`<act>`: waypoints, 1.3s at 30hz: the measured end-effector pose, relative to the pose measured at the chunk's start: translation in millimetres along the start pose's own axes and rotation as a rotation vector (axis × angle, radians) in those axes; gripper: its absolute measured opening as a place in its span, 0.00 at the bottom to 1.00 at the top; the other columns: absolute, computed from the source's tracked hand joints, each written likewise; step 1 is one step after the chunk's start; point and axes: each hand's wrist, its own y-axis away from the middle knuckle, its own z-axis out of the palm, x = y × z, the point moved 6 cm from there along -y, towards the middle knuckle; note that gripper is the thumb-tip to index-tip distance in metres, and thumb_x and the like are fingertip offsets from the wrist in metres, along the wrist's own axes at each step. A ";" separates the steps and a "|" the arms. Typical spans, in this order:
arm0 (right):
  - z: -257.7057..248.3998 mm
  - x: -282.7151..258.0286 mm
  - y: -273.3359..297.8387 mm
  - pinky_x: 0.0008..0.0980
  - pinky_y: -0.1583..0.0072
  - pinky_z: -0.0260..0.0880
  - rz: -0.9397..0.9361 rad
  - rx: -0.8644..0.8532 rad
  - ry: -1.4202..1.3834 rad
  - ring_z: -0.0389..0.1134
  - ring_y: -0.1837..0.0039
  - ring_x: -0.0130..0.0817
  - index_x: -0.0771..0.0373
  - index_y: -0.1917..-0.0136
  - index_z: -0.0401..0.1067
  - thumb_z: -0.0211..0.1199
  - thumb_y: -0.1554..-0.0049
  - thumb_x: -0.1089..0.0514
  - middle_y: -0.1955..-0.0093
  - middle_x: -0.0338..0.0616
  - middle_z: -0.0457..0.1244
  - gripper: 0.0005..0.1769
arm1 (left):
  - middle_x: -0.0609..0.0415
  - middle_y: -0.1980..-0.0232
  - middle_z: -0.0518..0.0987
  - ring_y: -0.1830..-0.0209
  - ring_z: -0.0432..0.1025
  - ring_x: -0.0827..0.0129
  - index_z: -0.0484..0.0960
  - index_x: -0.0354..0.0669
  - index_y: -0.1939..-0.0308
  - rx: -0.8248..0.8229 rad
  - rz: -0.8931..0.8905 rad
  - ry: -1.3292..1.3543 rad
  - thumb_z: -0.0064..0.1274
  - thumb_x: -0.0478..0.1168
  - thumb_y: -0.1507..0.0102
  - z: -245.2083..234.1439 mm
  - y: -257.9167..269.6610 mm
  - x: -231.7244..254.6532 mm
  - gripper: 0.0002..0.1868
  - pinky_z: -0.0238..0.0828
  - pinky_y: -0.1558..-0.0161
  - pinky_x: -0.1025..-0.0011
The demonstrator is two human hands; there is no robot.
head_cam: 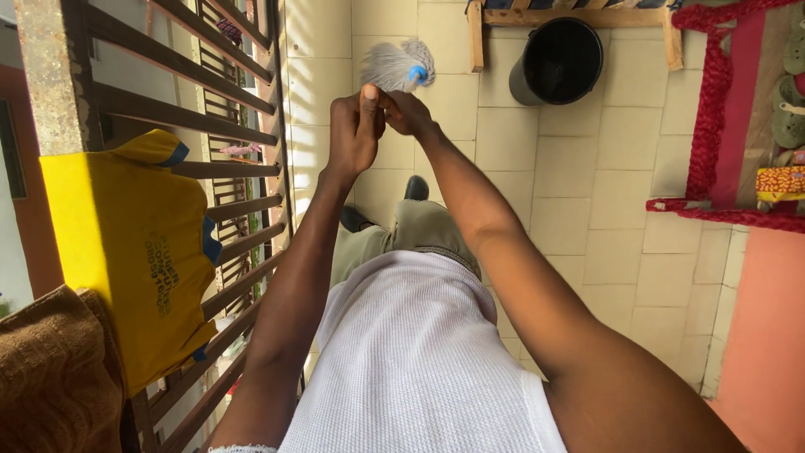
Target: Mopping the tiled floor of a balcony area with a mop and bucket.
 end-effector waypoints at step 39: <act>163.7 -141.3 32.4 0.48 0.51 0.71 0.137 0.292 -0.308 0.74 0.52 0.50 0.67 0.59 0.73 0.59 0.41 0.48 0.60 0.56 0.69 0.18 | 0.59 0.84 0.59 0.82 0.57 0.76 0.85 0.35 0.71 -0.034 0.047 -0.201 0.17 0.72 0.26 -112.3 107.4 44.3 0.51 0.50 0.75 0.72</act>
